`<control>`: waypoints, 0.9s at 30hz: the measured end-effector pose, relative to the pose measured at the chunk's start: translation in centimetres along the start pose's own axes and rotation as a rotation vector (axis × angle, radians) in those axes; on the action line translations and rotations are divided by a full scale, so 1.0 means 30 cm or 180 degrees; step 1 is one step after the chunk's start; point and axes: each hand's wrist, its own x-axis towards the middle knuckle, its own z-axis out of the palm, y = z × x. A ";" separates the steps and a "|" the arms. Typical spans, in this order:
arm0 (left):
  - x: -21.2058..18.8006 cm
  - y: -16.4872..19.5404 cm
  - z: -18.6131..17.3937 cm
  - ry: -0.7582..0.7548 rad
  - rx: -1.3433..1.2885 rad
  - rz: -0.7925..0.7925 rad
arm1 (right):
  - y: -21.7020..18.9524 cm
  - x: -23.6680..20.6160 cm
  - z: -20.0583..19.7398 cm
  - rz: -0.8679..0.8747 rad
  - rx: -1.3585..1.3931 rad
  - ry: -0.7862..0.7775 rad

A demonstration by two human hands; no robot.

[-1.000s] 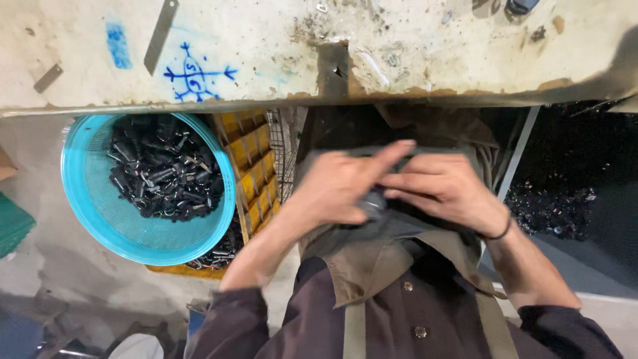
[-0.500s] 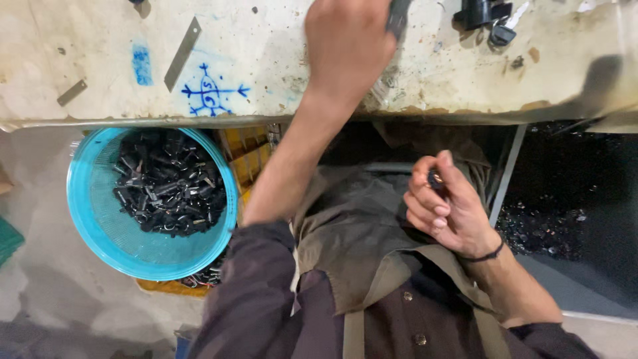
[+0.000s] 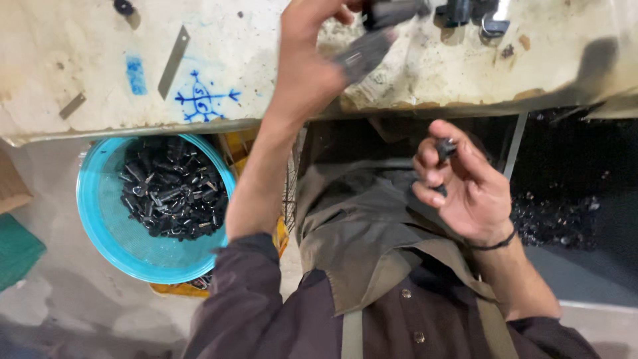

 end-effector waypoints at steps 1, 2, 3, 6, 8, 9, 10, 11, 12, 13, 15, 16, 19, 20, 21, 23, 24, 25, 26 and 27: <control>-0.056 0.030 -0.003 0.0121 -0.0662 -0.0041 | -0.009 0.000 -0.005 -0.0107 -0.0090 0.0074; -0.117 0.054 0.014 0.0148 -0.1373 -0.0177 | -0.013 0.000 -0.012 -0.0175 -0.0149 0.0123; -0.182 0.076 0.047 0.0187 -0.2098 -0.0324 | -0.014 0.002 -0.020 -0.0242 -0.0221 0.0179; -0.390 0.170 0.144 0.0306 -0.3783 -0.1131 | 0.003 0.010 -0.040 -0.0516 -0.0269 0.0105; -0.471 0.214 0.191 0.0060 -0.3903 -0.1791 | 0.017 0.014 -0.036 -0.0845 -0.0693 0.0060; -0.491 0.223 0.214 -0.0133 -0.3292 -0.1800 | 0.021 0.014 -0.030 -0.1074 -0.1134 0.0068; -0.504 0.235 0.225 -0.0327 -0.2683 -0.1794 | 0.021 0.014 -0.020 -0.1299 -0.1575 0.0054; -0.503 0.235 0.234 -0.0459 -0.1589 -0.1634 | 0.016 0.011 -0.009 -0.1643 -0.2305 0.0071; -0.497 0.233 0.236 -0.0581 -0.0498 -0.1464 | 0.008 0.005 0.004 -0.1986 -0.3032 0.0080; -0.489 0.227 0.236 -0.0632 -0.0577 -0.1458 | 0.000 0.001 0.014 -0.2225 -0.3494 0.0060; -0.470 0.211 0.231 -0.0754 -0.0748 -0.1437 | -0.013 -0.008 0.028 -0.2644 -0.4128 0.0066; -0.463 0.203 0.230 -0.0839 -0.0693 -0.1384 | -0.015 -0.010 0.029 -0.2744 -0.4419 -0.0004; -0.451 0.198 0.231 -0.1085 -0.0684 -0.1216 | -0.007 -0.005 0.020 -0.2945 -0.5484 -0.0386; -0.447 0.200 0.233 -0.1145 -0.0760 -0.1135 | 0.001 0.001 0.013 -0.2856 -0.5155 -0.0369; -0.443 0.204 0.233 -0.1204 -0.0828 -0.1129 | 0.011 0.007 0.009 -0.2763 -0.4828 -0.0352; -0.433 0.213 0.232 -0.1316 -0.0949 -0.1200 | 0.018 0.009 0.006 -0.2609 -0.4596 -0.0375; -0.428 0.216 0.228 -0.1282 -0.0982 -0.1134 | 0.017 0.006 0.008 -0.2553 -0.4684 -0.0411; -0.424 0.218 0.225 -0.1249 -0.1015 -0.1067 | 0.015 0.004 0.011 -0.2497 -0.4772 -0.0440; -0.423 0.217 0.220 -0.1130 -0.1038 -0.0855 | 0.007 -0.003 0.017 -0.2398 -0.4901 -0.0480; -0.424 0.215 0.216 -0.1116 -0.0964 -0.0728 | -0.004 -0.011 0.023 -0.2295 -0.5030 -0.0526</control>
